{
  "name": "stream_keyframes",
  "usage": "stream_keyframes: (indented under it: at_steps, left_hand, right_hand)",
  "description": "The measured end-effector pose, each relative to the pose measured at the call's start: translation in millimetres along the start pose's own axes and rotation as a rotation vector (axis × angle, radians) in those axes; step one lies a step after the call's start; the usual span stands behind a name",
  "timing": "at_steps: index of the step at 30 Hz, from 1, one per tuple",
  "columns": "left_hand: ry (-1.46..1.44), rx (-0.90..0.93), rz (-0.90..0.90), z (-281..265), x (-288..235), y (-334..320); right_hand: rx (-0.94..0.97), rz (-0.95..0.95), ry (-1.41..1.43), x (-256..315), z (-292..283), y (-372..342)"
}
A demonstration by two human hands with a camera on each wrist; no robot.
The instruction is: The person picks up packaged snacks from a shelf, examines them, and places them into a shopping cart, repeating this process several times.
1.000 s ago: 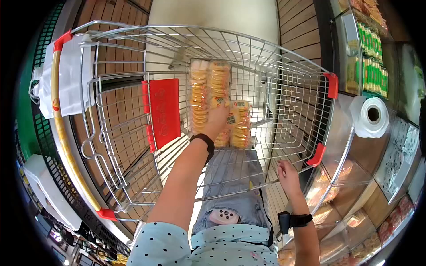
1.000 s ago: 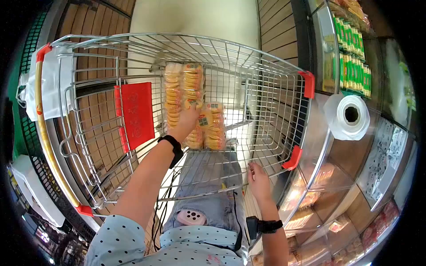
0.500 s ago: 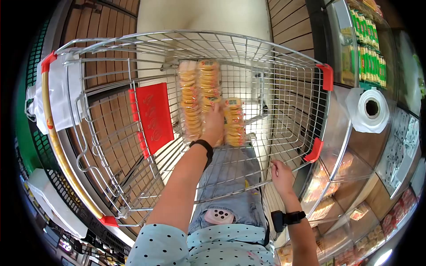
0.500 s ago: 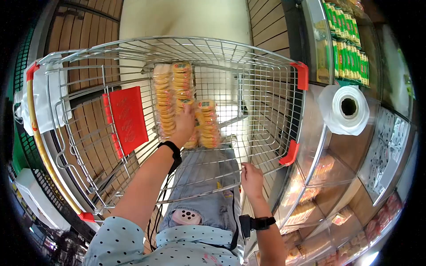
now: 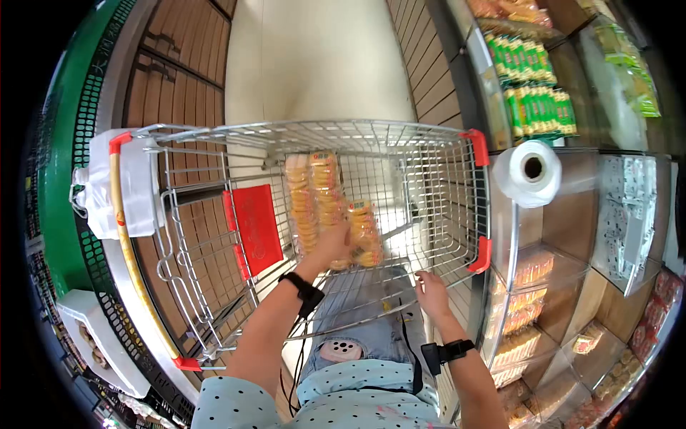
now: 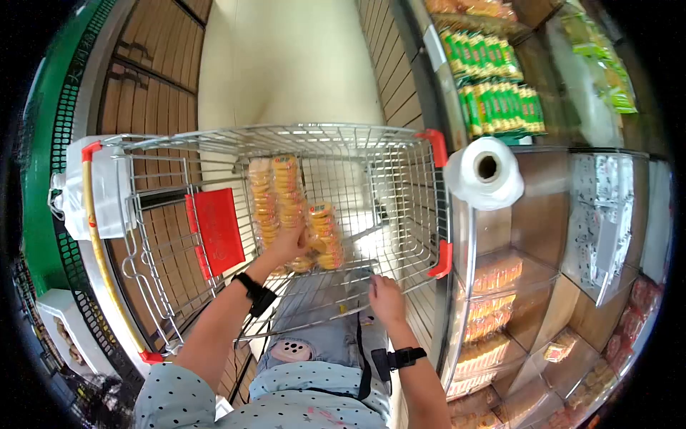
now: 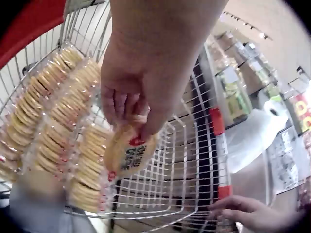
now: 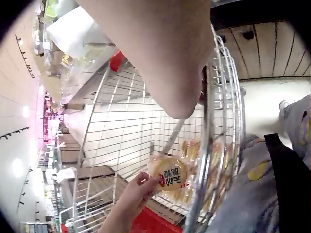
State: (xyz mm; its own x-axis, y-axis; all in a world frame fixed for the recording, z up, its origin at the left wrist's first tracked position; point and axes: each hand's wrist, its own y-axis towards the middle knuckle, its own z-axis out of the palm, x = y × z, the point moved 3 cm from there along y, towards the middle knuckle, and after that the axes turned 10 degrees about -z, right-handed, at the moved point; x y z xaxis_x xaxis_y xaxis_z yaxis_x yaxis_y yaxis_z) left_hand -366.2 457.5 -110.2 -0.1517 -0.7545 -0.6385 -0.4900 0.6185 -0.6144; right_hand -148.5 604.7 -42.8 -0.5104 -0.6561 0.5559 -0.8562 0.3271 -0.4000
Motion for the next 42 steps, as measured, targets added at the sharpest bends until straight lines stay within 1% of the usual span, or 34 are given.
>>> stream_keyframes:
  at_steps: [1,3,6,7,8,9,11,12,13,15,17,19,20,23,24,27,28,31,32,35,36,37,39,40,42]
  left_hand:
    - [-0.023,0.049,-0.038,-6,-13,-10]
    - [-0.070,0.141,-0.108,-28,-60,-41]
    - [-0.700,0.229,0.052,-30,-111,-81]
    - [-0.644,0.246,0.042,-34,-132,-97]
    - [-0.693,0.227,0.091,-35,-153,-112]
    - [-0.741,0.213,0.141,-33,-173,-126]
    - [-0.811,0.206,0.098,-26,-215,-158]
    - [-0.848,0.206,0.076,-19,-232,-171]
    - [-0.836,0.219,0.112,-11,-247,-182]
    - [-0.814,0.248,0.174,7,-269,-200]
    - [-0.788,0.267,0.256,28,-287,-214]
    - [-0.801,0.266,0.300,46,-310,-236]
    - [-0.651,0.232,0.320,54,-315,-244]
    - [-0.146,0.325,0.283,69,-345,-274]
    - [-0.206,0.315,0.343,72,-353,-276]
    - [-0.395,0.294,0.488,80,-368,-286]
    - [-0.365,0.255,0.573,83,-381,-296]
    - [0.261,0.259,0.668,95,-414,-316]
    - [0.177,0.220,0.612,96,-423,-325]
    - [-0.432,0.172,0.529,106,-420,-320]
    - [-0.647,0.222,0.585,109,-423,-323]
    - [-0.652,0.244,0.600,114,-422,-323]
    - [-0.667,0.289,0.605,122,-419,-325]
    - [-0.646,0.343,0.581,125,-420,-331]
    - [-0.391,0.247,0.727,128,-412,-322]
  right_hand:
    - [-0.062,-0.025,0.051,6,-11,1]
    - [-0.188,-0.085,0.148,19,-37,3]
    - [-0.181,-0.055,0.549,29,-73,-5]
    - [-0.183,-0.051,0.693,30,-82,-11]
    - [-0.179,-0.104,0.803,29,-91,-18]
    - [-0.195,-0.132,0.884,40,-111,-31]
    - [-0.090,-0.165,1.067,50,-141,-58]
    - [-0.101,-0.182,1.101,55,-156,-76]
    - [-0.080,-0.251,1.132,55,-169,-92]
    - [-0.194,-0.289,1.215,57,-192,-128]
    - [-0.233,-0.369,1.291,49,-199,-157]
    - [-0.294,-0.384,1.349,46,-206,-187]
    - [-0.366,-0.409,1.363,42,-211,-199]
    - [-0.553,-0.368,1.220,22,-233,-235]
    - [-0.501,-0.261,1.210,15,-242,-249]
    - [-0.286,-0.371,0.998,11,-266,-281]
    - [-0.222,-0.441,0.910,18,-275,-290]
    - [-0.296,-0.456,0.851,32,-283,-308]
    - [-0.460,-0.478,0.842,21,-276,-305]
    - [-0.787,-0.453,1.045,11,-286,-321]
    - [-0.788,-0.474,1.048,15,-286,-329]
    - [-0.776,-0.488,1.034,4,-276,-330]
    - [-0.717,-0.488,0.925,10,-268,-342]
    - [-0.781,-0.462,0.937,14,-268,-346]
    - [-0.913,-0.404,0.960,21,-270,-349]
